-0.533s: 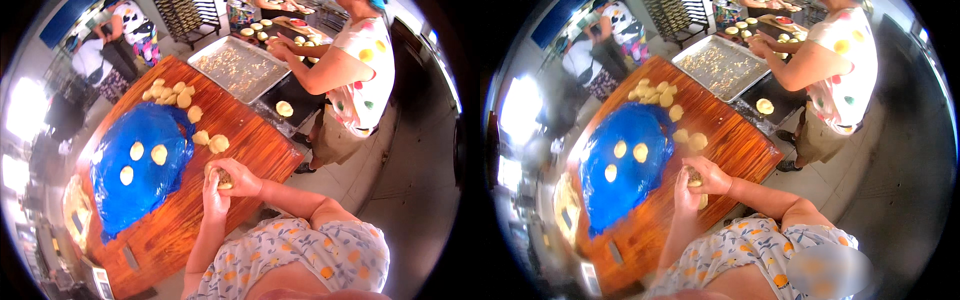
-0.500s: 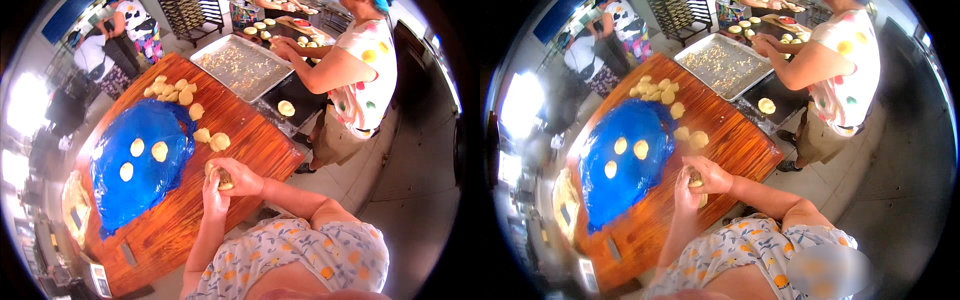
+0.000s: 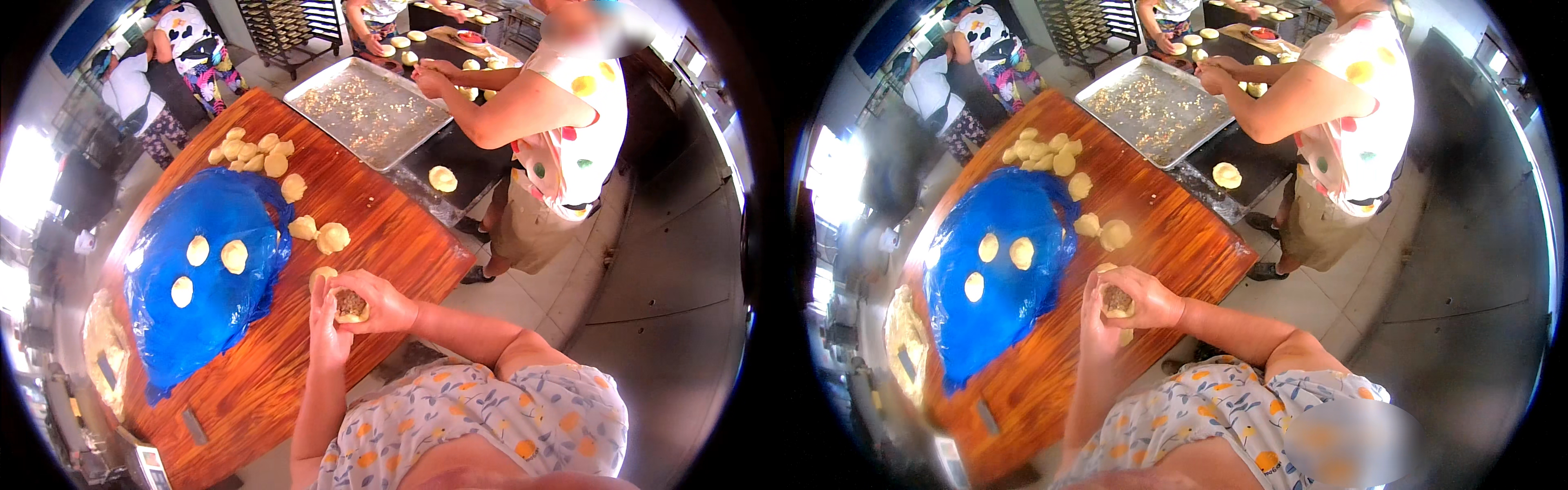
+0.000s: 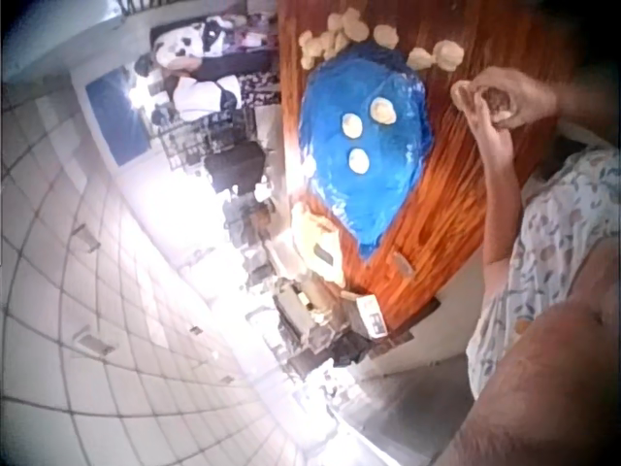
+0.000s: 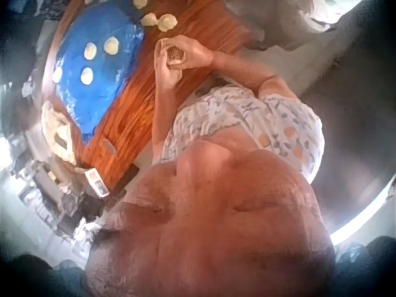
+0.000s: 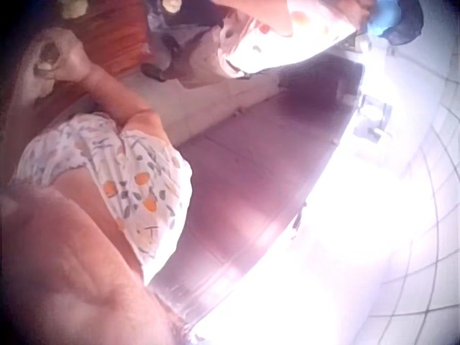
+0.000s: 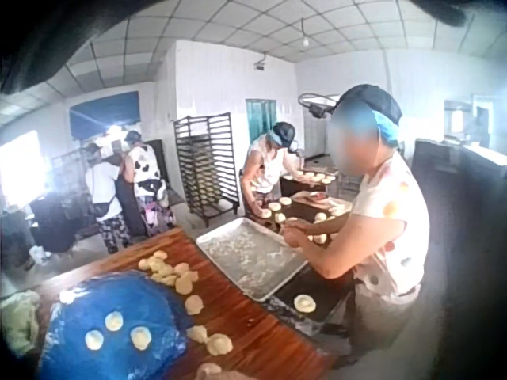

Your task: The person repeatedly picks up small dough discs, scoops a crumbly filling from a metal tray, and encloses the filling by pinching the dough edges. They shape each filled dough into a round ball and place it on the wooden table. Another person works alongside, performing similar actions.

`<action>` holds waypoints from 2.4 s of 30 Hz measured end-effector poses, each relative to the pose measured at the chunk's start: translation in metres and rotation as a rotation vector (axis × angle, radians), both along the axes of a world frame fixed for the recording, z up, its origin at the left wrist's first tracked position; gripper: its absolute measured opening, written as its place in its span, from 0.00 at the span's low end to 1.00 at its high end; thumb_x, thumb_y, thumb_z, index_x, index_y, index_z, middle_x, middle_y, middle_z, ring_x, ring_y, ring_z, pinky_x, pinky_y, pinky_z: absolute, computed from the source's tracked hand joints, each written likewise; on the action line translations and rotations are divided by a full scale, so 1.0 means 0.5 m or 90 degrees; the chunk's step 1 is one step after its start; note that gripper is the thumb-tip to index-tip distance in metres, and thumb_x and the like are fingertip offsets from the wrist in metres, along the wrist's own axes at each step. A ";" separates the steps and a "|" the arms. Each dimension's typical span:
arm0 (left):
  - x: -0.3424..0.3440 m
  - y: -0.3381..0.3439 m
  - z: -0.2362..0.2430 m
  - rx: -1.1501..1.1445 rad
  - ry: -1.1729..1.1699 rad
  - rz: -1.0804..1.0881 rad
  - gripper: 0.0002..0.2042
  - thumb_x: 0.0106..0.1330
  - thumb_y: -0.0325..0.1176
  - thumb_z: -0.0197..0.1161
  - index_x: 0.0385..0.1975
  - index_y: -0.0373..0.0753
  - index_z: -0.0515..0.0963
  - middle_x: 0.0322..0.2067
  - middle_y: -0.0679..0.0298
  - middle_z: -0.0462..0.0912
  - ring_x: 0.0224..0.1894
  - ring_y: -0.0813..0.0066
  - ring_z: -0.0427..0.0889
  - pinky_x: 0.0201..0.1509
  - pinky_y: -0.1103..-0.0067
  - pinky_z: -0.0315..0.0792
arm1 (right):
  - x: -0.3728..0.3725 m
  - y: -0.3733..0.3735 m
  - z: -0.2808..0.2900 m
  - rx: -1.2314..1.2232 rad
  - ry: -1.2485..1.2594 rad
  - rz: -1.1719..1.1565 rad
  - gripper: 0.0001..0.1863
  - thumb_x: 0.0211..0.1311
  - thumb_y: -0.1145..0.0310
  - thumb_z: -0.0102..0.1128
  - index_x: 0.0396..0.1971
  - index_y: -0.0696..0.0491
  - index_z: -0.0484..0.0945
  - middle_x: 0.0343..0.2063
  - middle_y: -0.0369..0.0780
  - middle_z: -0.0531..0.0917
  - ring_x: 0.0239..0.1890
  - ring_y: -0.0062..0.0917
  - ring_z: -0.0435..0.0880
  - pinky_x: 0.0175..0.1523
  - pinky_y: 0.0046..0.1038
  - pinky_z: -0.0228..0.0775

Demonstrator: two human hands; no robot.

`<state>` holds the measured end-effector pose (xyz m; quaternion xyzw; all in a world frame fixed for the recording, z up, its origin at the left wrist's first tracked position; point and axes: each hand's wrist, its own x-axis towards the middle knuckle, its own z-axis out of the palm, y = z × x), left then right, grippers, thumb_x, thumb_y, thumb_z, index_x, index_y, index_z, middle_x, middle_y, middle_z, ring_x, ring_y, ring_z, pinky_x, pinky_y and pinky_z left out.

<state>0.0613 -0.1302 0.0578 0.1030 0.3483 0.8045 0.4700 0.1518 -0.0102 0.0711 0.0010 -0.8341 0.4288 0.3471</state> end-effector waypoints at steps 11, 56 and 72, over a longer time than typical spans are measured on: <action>-0.009 0.032 -0.032 -0.129 0.029 -0.164 0.22 0.68 0.23 0.52 0.63 0.35 0.62 0.55 0.59 0.72 0.56 0.69 0.75 0.60 0.72 0.72 | 0.022 0.063 -0.007 -0.006 -0.056 0.071 0.41 0.41 0.67 0.76 0.58 0.58 0.66 0.50 0.51 0.75 0.53 0.48 0.76 0.57 0.40 0.71; -0.098 0.153 0.022 -0.161 -0.012 0.011 0.22 0.70 0.31 0.53 0.63 0.34 0.64 0.53 0.58 0.75 0.56 0.68 0.76 0.60 0.72 0.71 | -0.114 0.162 -0.010 -0.071 -0.106 0.056 0.40 0.37 0.69 0.79 0.55 0.55 0.69 0.50 0.46 0.76 0.54 0.38 0.76 0.58 0.36 0.69; -0.103 0.103 0.035 -0.146 0.068 0.187 0.20 0.69 0.30 0.57 0.60 0.33 0.68 0.54 0.58 0.75 0.53 0.71 0.77 0.58 0.74 0.72 | -0.129 0.097 -0.005 -0.103 -0.132 0.056 0.41 0.40 0.68 0.78 0.58 0.55 0.66 0.50 0.46 0.77 0.53 0.40 0.77 0.57 0.35 0.71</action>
